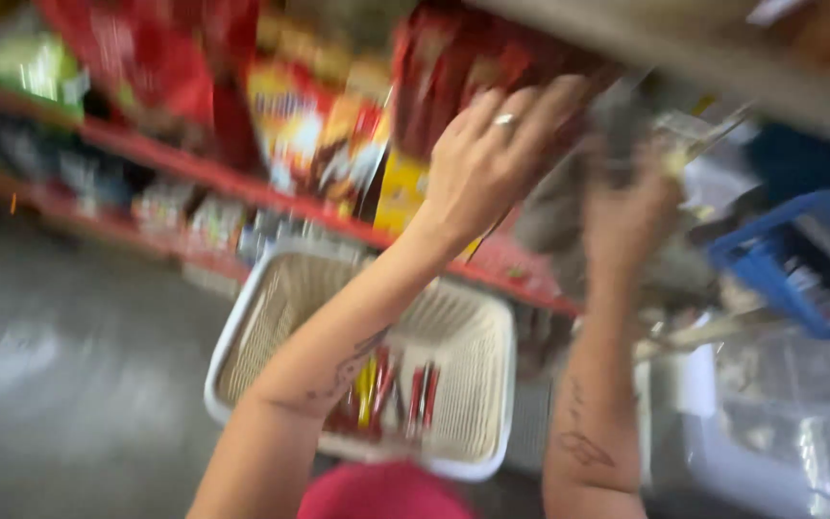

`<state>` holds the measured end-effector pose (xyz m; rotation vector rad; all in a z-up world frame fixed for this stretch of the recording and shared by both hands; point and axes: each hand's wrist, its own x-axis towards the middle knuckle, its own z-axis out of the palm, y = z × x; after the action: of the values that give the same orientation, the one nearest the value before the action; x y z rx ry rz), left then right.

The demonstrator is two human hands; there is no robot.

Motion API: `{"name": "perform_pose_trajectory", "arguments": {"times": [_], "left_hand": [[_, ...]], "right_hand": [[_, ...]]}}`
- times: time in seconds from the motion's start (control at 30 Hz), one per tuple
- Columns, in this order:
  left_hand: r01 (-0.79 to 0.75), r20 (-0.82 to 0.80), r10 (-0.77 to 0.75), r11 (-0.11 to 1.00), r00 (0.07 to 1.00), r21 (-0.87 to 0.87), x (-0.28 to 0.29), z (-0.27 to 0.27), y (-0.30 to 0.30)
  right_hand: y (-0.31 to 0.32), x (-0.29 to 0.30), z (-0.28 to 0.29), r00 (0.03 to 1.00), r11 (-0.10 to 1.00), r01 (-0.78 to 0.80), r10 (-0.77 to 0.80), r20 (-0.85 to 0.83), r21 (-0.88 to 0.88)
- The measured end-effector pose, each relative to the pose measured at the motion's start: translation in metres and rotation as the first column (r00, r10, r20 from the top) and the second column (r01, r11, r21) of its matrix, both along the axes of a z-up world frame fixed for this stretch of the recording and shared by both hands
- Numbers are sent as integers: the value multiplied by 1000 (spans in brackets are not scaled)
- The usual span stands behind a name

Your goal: Wiping individual instant coffee packets with a cloth and placing them into a shopping basket.

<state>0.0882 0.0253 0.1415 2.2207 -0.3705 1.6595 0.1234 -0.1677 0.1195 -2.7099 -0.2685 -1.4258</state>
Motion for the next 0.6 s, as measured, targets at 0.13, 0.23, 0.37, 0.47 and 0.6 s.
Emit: {"name": "perform_pose_trajectory", "arguments": {"times": [0.13,0.23,0.37,0.47,0.6], "left_hand": [[306,117,-303,952,946,-4,-46,-60,3],[447,-24,-446,894,894,19,-34,-147,13],[341,-768,-280,936,575,-86,-10,-336,16],[139,-955,-145,984,257,-112,12,-579,1],[-185,-913,-400,906,-82,-381,-40,-684,24]], "right_hand": [[-5,-76,-54,728,789,-487,604,-323,375],[-23,-48,-176,563,830,-359,558,-610,428],[16,-18,-371,116,887,-72,462,-879,457],[27,-7,-508,-249,933,102,359,-899,345],[-21,-29,-759,-265,975,155,194,-945,157]]}}
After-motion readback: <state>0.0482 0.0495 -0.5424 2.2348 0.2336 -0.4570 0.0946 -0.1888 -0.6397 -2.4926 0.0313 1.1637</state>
